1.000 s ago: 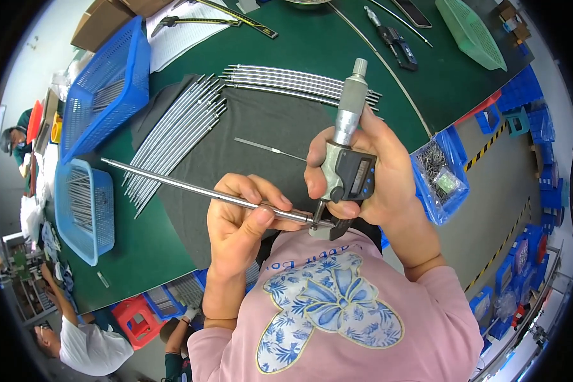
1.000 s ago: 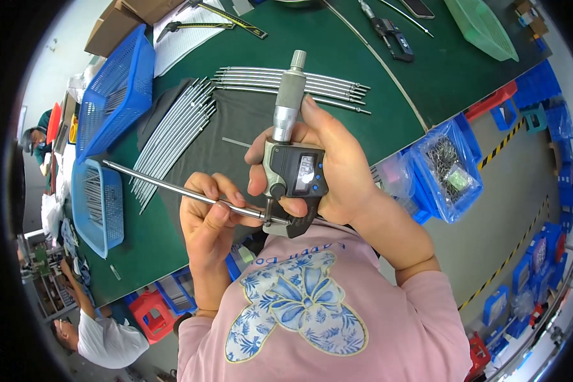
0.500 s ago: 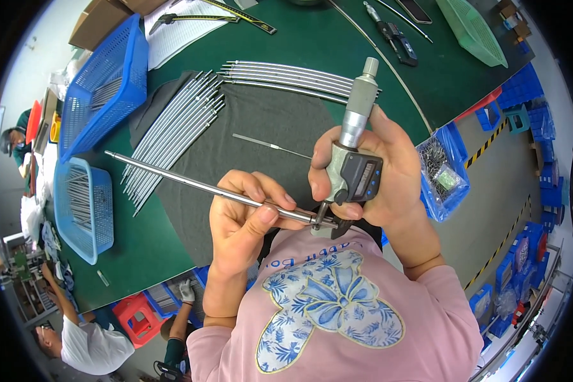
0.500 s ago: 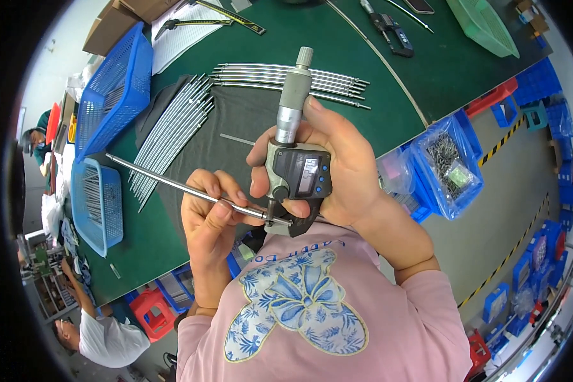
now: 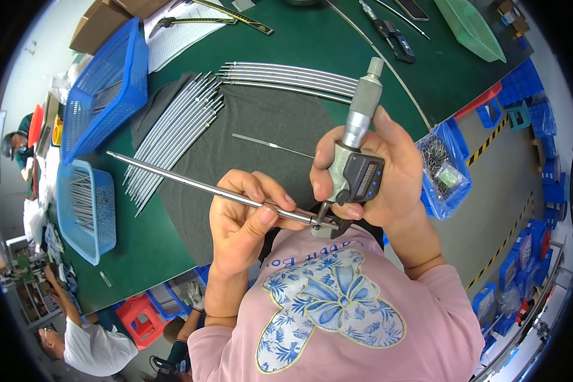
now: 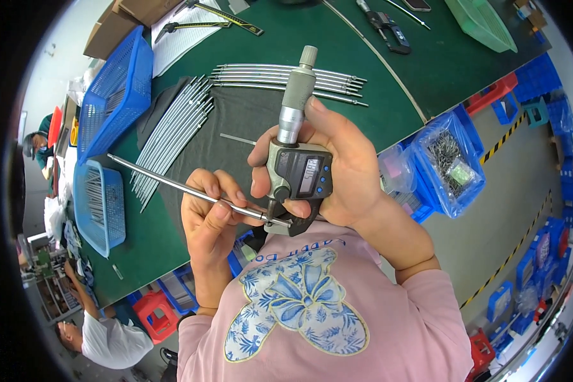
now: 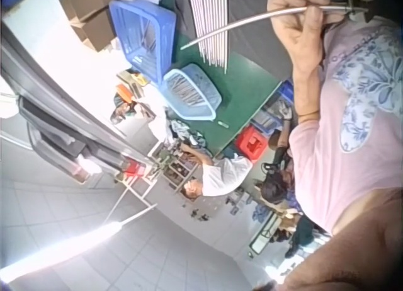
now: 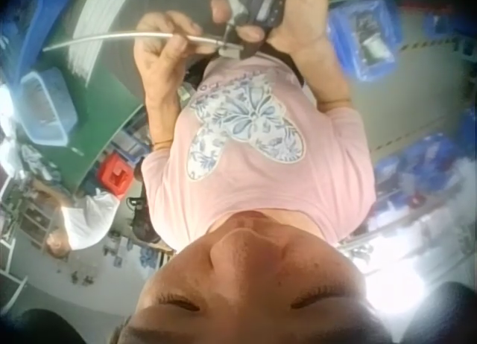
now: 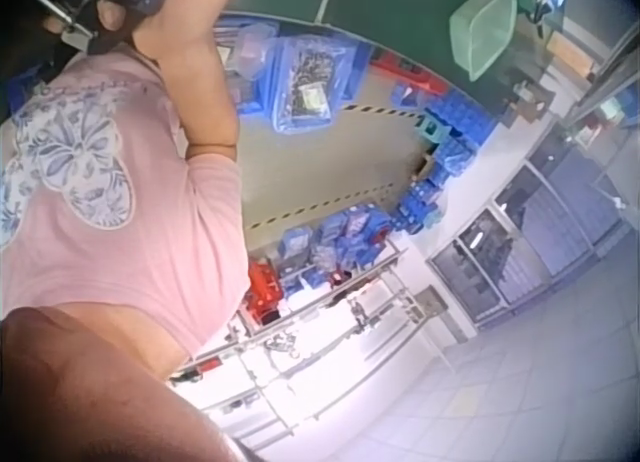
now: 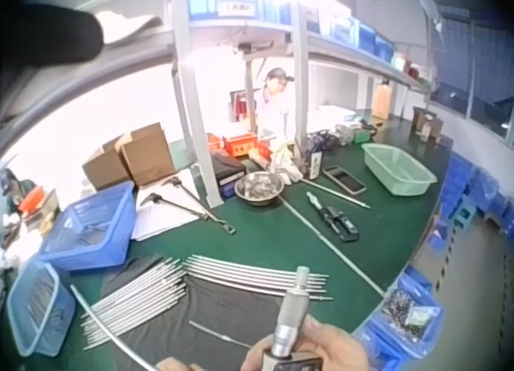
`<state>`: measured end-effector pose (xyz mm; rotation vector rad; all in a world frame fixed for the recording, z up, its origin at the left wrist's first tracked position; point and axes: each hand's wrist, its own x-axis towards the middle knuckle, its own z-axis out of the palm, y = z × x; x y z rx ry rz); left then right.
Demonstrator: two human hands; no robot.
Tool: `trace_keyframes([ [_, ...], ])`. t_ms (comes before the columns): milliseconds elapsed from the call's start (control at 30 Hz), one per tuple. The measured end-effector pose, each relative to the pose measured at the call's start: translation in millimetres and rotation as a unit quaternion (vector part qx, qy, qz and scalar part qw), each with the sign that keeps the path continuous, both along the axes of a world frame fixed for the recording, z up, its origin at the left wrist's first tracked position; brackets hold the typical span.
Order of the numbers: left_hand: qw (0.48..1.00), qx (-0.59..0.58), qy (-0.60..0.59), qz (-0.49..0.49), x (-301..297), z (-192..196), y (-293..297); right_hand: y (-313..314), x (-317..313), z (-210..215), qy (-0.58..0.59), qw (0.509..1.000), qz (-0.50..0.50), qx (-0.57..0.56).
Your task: Measuring the diameter of metal rods using a digital micrometer at a manufacturing workbench.
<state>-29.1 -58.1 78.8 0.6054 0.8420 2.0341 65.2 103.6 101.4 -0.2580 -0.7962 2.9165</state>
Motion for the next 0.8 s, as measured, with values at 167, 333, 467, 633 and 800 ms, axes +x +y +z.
trace_keyframes([
  [167,1.000,0.003,0.007,0.000,0.5,-0.2,-0.7,-1.8,0.4,-4.3,0.025,1.000,-0.005,-0.007],
  [333,1.000,-0.007,0.009,0.007,1.0,-1.5,-1.0,-3.1,0.6,-4.6,0.024,1.000,-0.011,-0.004],
  [467,0.999,-0.032,0.016,0.022,1.3,-1.0,-4.2,-4.6,-0.9,-4.1,0.023,1.000,-0.003,-0.010],
  [633,0.998,-0.044,0.022,0.029,0.0,-1.7,-5.2,-6.8,-1.7,-3.0,0.017,1.000,-0.010,0.018],
  [800,0.999,-0.032,0.016,0.017,1.0,1.4,-4.5,-8.8,-0.2,1.8,-0.007,1.000,-0.020,-0.002],
])
